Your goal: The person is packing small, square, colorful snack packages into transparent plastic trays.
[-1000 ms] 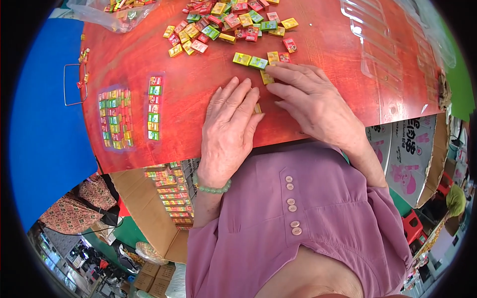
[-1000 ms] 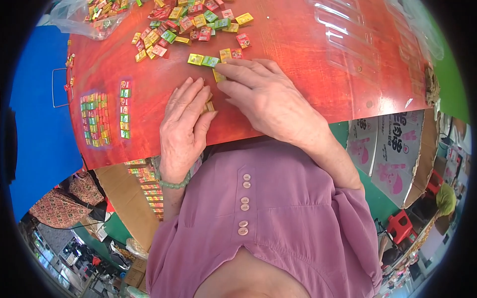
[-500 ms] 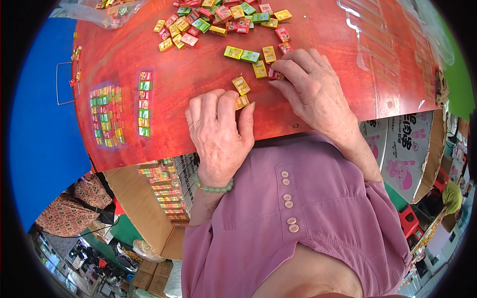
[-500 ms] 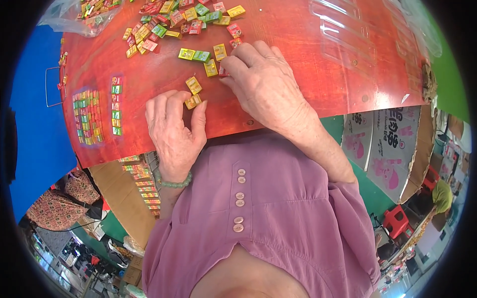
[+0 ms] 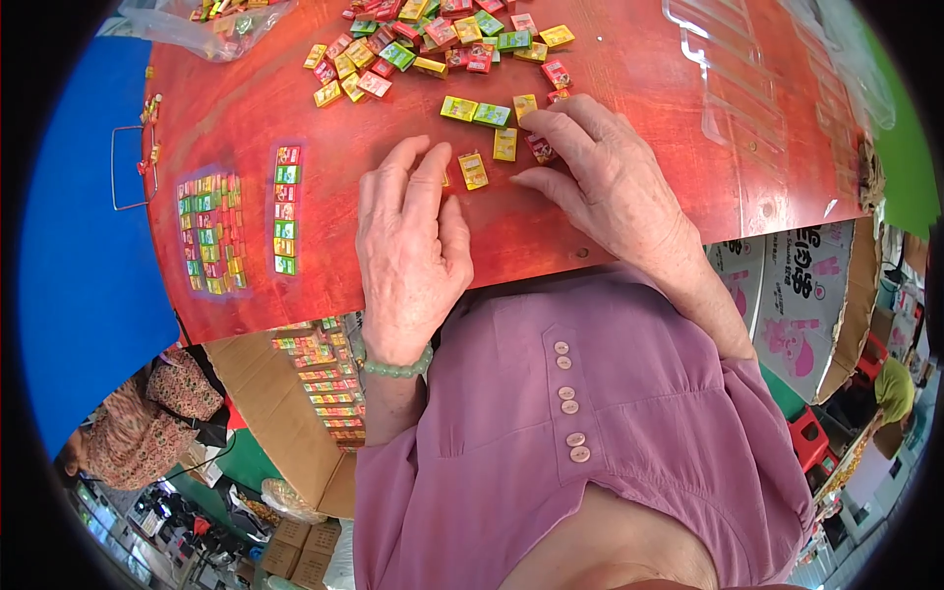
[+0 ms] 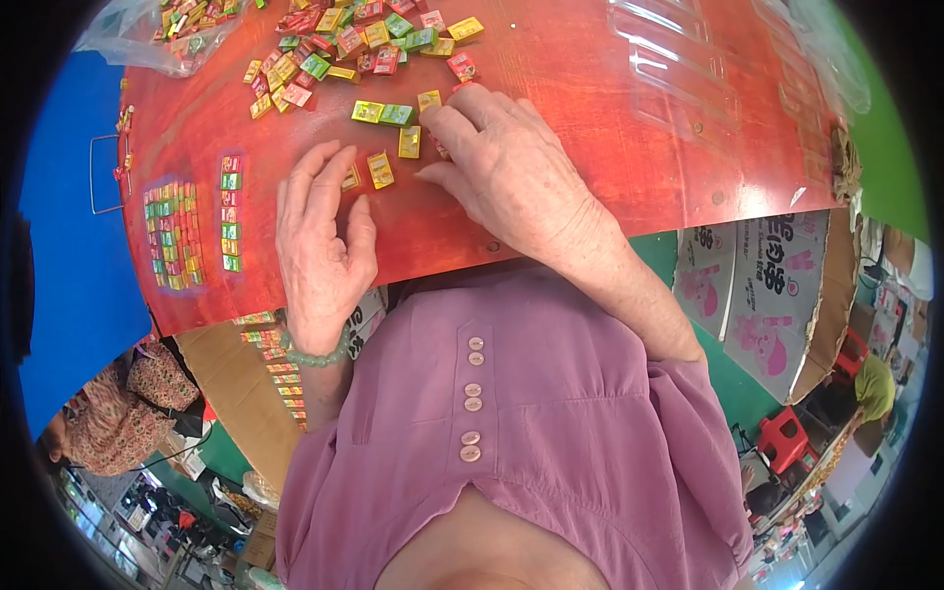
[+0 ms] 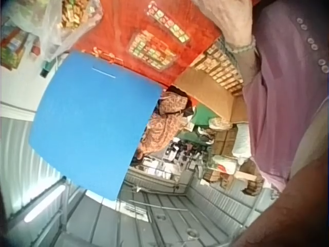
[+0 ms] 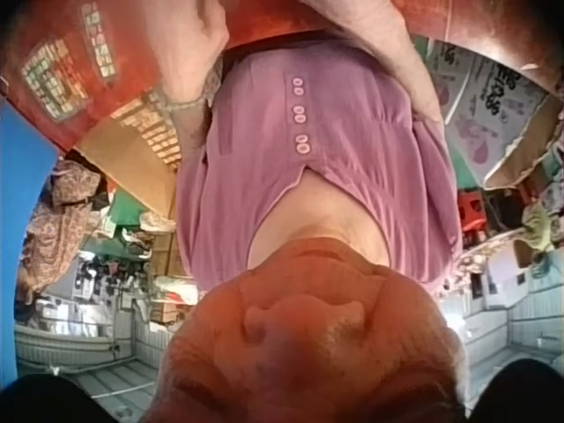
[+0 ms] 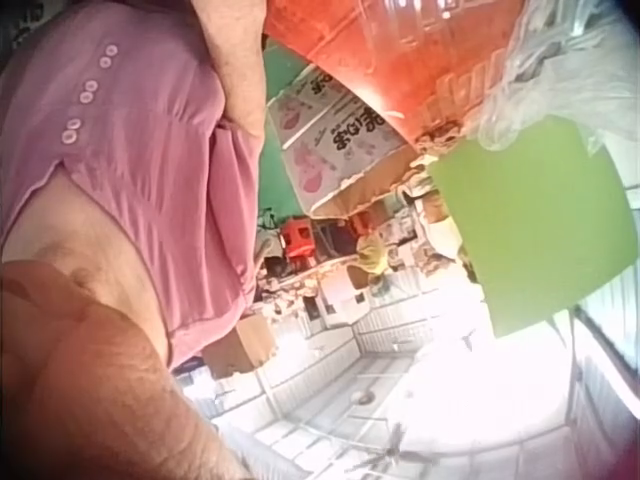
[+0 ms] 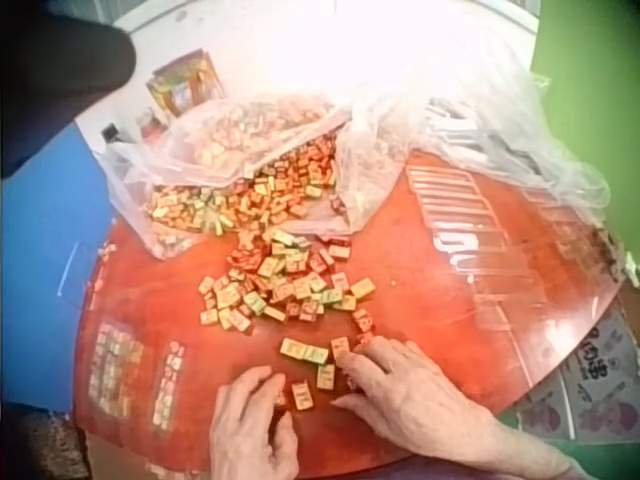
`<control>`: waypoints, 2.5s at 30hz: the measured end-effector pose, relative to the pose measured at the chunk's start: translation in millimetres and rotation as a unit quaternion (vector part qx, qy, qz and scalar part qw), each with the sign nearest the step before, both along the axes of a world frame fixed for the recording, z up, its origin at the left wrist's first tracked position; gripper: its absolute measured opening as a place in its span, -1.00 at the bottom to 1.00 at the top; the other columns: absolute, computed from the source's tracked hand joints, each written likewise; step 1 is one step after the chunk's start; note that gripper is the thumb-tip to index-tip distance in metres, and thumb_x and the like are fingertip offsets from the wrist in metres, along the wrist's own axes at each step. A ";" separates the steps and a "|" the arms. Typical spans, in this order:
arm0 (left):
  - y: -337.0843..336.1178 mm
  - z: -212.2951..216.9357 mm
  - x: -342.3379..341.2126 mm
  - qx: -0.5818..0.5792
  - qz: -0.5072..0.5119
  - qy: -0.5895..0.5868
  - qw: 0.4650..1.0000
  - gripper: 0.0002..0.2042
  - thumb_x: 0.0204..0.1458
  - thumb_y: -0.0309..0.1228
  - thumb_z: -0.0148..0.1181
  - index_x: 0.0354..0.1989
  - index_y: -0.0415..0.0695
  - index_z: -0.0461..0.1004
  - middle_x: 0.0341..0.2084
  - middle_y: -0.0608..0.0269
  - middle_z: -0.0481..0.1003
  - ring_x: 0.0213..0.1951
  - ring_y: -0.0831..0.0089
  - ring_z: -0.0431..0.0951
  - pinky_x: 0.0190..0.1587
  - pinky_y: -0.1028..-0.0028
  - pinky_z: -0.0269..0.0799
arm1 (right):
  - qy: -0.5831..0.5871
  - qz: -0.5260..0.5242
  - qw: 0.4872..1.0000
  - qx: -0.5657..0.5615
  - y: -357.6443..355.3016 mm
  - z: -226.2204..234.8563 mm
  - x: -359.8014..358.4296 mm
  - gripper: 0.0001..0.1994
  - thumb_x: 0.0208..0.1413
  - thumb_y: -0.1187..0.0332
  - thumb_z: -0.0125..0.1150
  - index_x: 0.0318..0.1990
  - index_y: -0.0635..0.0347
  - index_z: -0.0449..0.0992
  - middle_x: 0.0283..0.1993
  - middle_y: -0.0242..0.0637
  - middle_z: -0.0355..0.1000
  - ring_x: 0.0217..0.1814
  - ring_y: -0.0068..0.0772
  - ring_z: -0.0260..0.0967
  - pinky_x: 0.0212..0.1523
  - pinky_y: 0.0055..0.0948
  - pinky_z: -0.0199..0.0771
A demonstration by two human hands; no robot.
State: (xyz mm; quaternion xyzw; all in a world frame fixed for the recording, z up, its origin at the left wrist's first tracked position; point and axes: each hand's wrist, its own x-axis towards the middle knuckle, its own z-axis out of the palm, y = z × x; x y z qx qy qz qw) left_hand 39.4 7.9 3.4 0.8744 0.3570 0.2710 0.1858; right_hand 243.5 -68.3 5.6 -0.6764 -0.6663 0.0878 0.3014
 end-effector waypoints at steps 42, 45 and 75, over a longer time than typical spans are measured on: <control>49.7 -5.9 9.3 0.050 -0.051 0.032 0.997 -0.77 0.09 -0.47 0.37 -0.06 -0.14 0.65 -0.10 0.14 0.51 -0.13 0.15 0.56 -0.13 0.19 0.56 | 0.059 0.029 0.996 -0.058 15.7 1.8 13.6 -0.72 0.18 0.49 0.33 0.02 0.24 0.47 -0.05 -0.09 0.39 -0.10 0.09 0.50 -0.11 -0.11 0.56; 41.6 -3.2 7.3 0.067 -0.048 0.055 0.995 -0.76 0.08 -0.47 0.38 -0.07 -0.16 0.64 -0.10 0.14 0.50 -0.14 0.16 0.56 -0.12 0.19 0.56 | 0.059 0.005 0.998 -0.024 17.8 1.2 12.2 -0.71 0.19 0.49 0.32 0.06 0.22 0.49 -0.05 -0.08 0.41 -0.10 0.09 0.51 -0.12 -0.10 0.55; 4.0 -2.9 -9.4 -0.013 -0.077 0.028 0.997 -0.65 -0.03 -0.59 0.38 -0.02 -0.09 0.68 -0.09 0.17 0.46 -0.17 0.18 0.49 -0.14 0.23 0.55 | -0.015 0.056 0.998 -0.025 25.3 -2.5 0.7 -0.71 0.16 0.41 0.38 0.03 0.17 0.55 -0.01 -0.16 0.42 -0.05 -0.02 0.51 -0.09 -0.16 0.57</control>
